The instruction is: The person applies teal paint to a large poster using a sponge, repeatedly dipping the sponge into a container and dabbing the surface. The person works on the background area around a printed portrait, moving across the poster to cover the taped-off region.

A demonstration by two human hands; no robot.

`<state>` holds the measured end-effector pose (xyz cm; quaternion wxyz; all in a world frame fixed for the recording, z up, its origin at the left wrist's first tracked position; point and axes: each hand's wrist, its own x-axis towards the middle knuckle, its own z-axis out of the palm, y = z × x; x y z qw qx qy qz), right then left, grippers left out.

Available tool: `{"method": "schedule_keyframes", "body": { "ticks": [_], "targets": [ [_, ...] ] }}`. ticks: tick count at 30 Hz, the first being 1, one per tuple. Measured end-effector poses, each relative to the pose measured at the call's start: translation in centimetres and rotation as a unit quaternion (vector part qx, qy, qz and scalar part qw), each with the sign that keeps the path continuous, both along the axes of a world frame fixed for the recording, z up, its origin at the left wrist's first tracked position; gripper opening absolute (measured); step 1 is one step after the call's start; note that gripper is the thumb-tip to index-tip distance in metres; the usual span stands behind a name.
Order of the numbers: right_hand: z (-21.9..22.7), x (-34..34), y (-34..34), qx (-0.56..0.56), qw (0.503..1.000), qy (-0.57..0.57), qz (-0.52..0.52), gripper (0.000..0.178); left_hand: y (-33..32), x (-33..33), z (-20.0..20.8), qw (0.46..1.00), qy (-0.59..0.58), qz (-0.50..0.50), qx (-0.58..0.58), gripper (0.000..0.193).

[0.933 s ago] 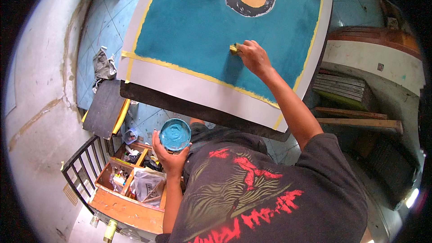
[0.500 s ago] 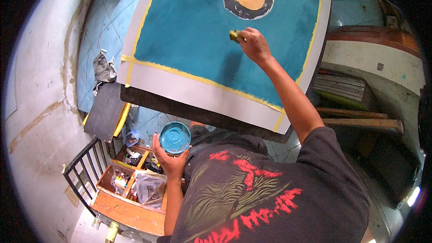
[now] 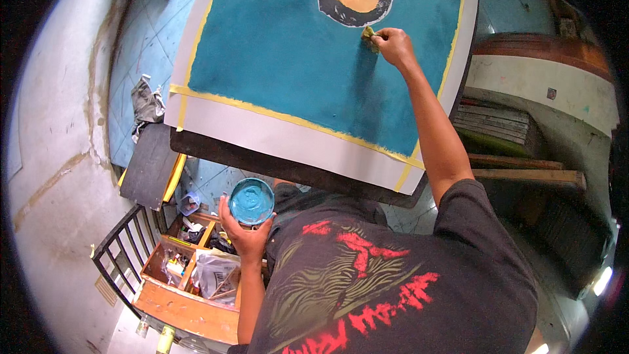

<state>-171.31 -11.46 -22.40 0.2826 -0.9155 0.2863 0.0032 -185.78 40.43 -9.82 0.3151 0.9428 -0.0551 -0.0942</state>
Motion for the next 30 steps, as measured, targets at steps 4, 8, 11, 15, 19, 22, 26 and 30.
{"method": "schedule_keyframes", "body": {
  "ticks": [4, 8, 11, 15, 19, 22, 26, 30],
  "targets": [
    [0.7, 0.4, 0.4, 0.030, 0.999, -0.030, 0.005, 0.021, -0.2, 0.0, -0.3, 1.000, -0.008, 0.002, -0.013, 0.108],
    [-0.3, 0.2, 1.6, -0.060, 0.991, -0.088, 0.083, 0.017, -0.2, 0.0, -0.2, 1.000, -0.004, 0.000, -0.011, 0.107],
    [0.4, -0.1, 3.4, -0.063, 0.988, -0.084, 0.109, 0.015, -0.6, 0.1, -0.2, 1.000, -0.002, 0.004, -0.013, 0.106],
    [0.9, -0.9, 3.9, -0.068, 0.979, -0.145, 0.124, 0.011, -0.4, 0.0, -0.2, 1.000, -0.005, -0.005, -0.002, 0.107],
    [1.1, -2.9, 5.0, -0.043, 0.978, -0.176, 0.107, 0.011, -0.8, 0.2, 0.0, 1.000, 0.002, 0.006, -0.002, 0.107],
    [2.3, -6.7, 6.4, -0.027, 0.977, -0.186, 0.104, 0.012, -0.4, 0.0, -0.2, 1.000, -0.005, 0.007, -0.003, 0.107],
    [3.5, -7.3, 6.8, -0.061, 0.976, -0.164, 0.128, 0.013, -0.1, 0.0, -0.6, 1.000, -0.019, -0.007, 0.006, 0.113],
    [1.9, -3.6, 5.0, -0.102, 0.973, -0.115, 0.170, 0.014, -0.6, 0.5, -0.5, 1.000, -0.011, -0.014, 0.014, 0.113]
  ]
}}
